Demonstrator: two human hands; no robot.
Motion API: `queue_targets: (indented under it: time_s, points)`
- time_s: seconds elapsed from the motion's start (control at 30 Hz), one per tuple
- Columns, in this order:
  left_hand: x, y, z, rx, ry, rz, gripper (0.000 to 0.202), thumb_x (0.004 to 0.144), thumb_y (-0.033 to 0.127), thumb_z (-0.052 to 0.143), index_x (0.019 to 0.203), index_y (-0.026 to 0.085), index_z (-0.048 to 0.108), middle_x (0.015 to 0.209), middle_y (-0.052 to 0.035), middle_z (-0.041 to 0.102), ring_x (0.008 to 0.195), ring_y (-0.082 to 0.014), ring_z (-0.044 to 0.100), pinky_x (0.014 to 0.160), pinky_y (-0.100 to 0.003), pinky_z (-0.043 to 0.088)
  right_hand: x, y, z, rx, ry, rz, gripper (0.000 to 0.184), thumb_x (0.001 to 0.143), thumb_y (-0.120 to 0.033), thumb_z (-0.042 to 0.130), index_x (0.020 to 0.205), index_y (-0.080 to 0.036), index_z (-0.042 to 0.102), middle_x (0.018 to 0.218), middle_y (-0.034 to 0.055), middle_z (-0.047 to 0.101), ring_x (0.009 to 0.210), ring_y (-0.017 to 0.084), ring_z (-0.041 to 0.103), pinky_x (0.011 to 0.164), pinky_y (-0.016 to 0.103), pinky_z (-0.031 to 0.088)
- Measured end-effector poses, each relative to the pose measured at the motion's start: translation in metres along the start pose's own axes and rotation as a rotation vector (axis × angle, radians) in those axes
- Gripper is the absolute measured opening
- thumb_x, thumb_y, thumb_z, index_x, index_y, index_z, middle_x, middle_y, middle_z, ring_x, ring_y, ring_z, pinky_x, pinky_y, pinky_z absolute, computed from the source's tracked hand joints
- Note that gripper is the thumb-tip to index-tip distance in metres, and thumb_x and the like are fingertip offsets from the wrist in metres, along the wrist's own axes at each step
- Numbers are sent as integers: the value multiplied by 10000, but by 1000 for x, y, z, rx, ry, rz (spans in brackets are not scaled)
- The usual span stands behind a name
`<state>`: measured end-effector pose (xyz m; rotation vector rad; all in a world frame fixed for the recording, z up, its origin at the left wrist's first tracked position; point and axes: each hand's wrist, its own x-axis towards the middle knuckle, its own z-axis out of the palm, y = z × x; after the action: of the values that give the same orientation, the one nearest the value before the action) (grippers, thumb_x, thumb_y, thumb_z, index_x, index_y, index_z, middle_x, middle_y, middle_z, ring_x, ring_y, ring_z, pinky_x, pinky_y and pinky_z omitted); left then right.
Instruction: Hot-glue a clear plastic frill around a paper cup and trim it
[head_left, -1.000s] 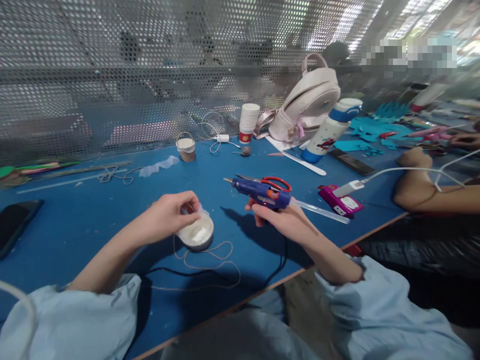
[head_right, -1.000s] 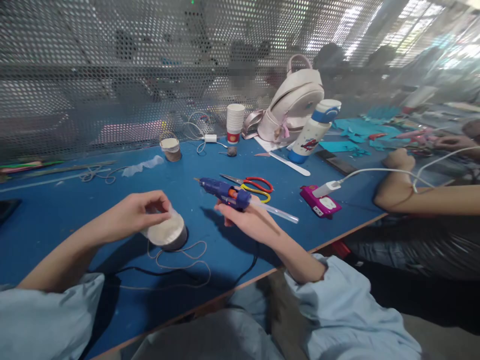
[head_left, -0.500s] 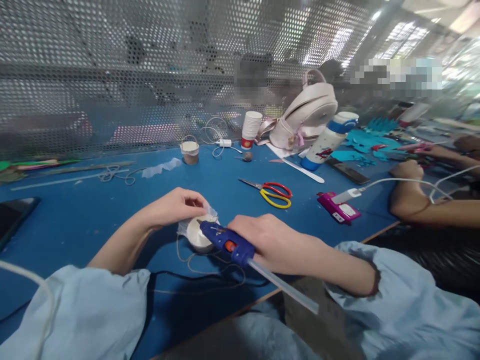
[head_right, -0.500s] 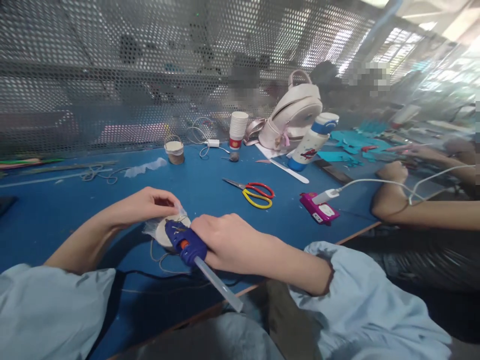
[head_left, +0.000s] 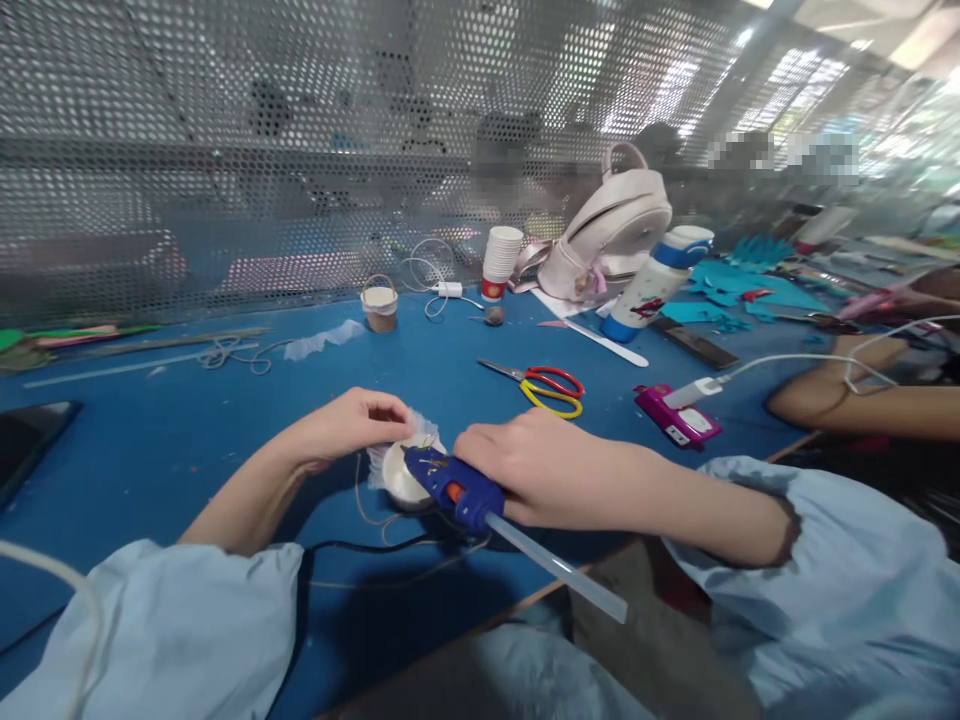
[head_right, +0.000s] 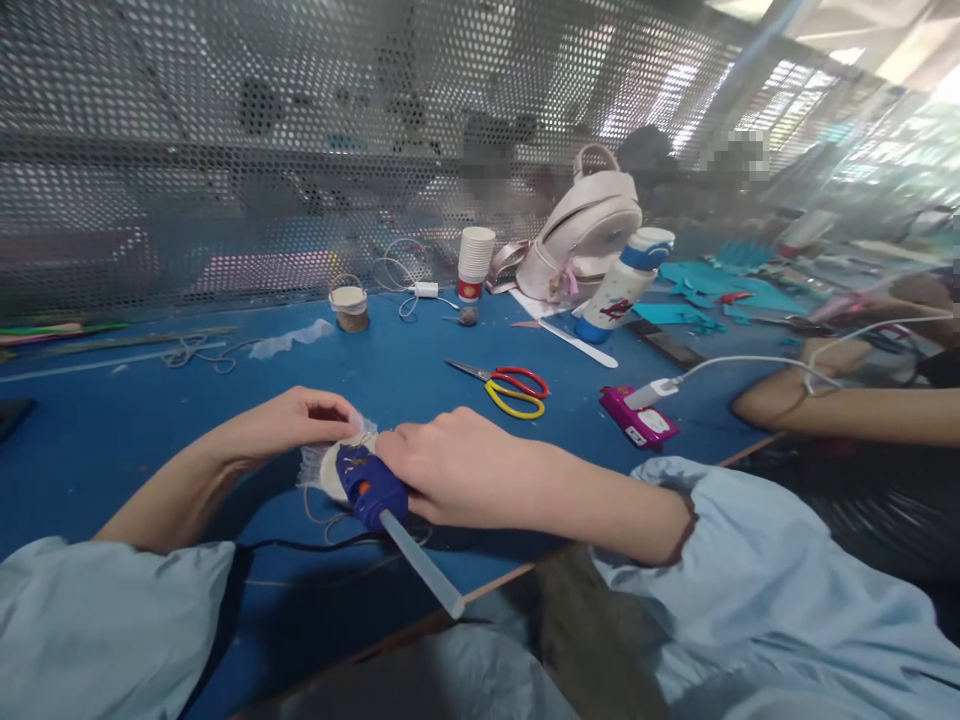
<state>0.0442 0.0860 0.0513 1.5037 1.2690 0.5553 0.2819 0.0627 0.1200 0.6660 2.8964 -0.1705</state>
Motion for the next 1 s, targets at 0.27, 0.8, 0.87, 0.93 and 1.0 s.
queue_targets:
  time_s: [0.27, 0.8, 0.87, 0.93, 1.0]
  points:
    - [-2, 1, 2, -55, 10, -29, 188, 696, 361, 714, 754, 183, 704, 731, 2, 677, 659, -128, 563, 645, -256, 441, 9, 7, 10, -69, 26, -79, 143, 908, -236, 505, 1002, -131, 532, 876, 70, 659, 652, 160, 594, 507, 283, 211]
    - [-2, 1, 4, -100, 29, -56, 187, 677, 350, 737, 731, 176, 695, 704, 12, 660, 636, -115, 539, 631, -252, 414, 13, 3, 22, -216, 70, -32, 125, 941, -164, 426, 991, -115, 528, 811, 76, 664, 571, 147, 573, 461, 307, 124]
    - [-2, 1, 3, -92, 23, -56, 182, 680, 349, 732, 728, 178, 691, 703, 12, 659, 638, -117, 540, 632, -254, 415, 13, 2, 23, -231, 74, -42, 124, 941, -145, 414, 983, -118, 527, 804, 73, 661, 571, 151, 574, 458, 307, 122]
    - [-2, 1, 3, -84, 20, -54, 181, 679, 349, 729, 727, 179, 689, 704, 11, 660, 641, -118, 542, 636, -254, 416, 13, 2, 24, -231, 75, -61, 109, 939, -142, 424, 972, -122, 526, 802, 67, 660, 580, 153, 578, 457, 305, 126]
    - [-2, 1, 3, -73, 27, -49, 188, 676, 354, 727, 733, 178, 691, 705, 11, 660, 643, -118, 544, 638, -252, 415, 13, 2, 25, -225, 85, -82, 98, 943, -150, 429, 959, -123, 522, 793, 62, 655, 581, 149, 576, 456, 302, 132]
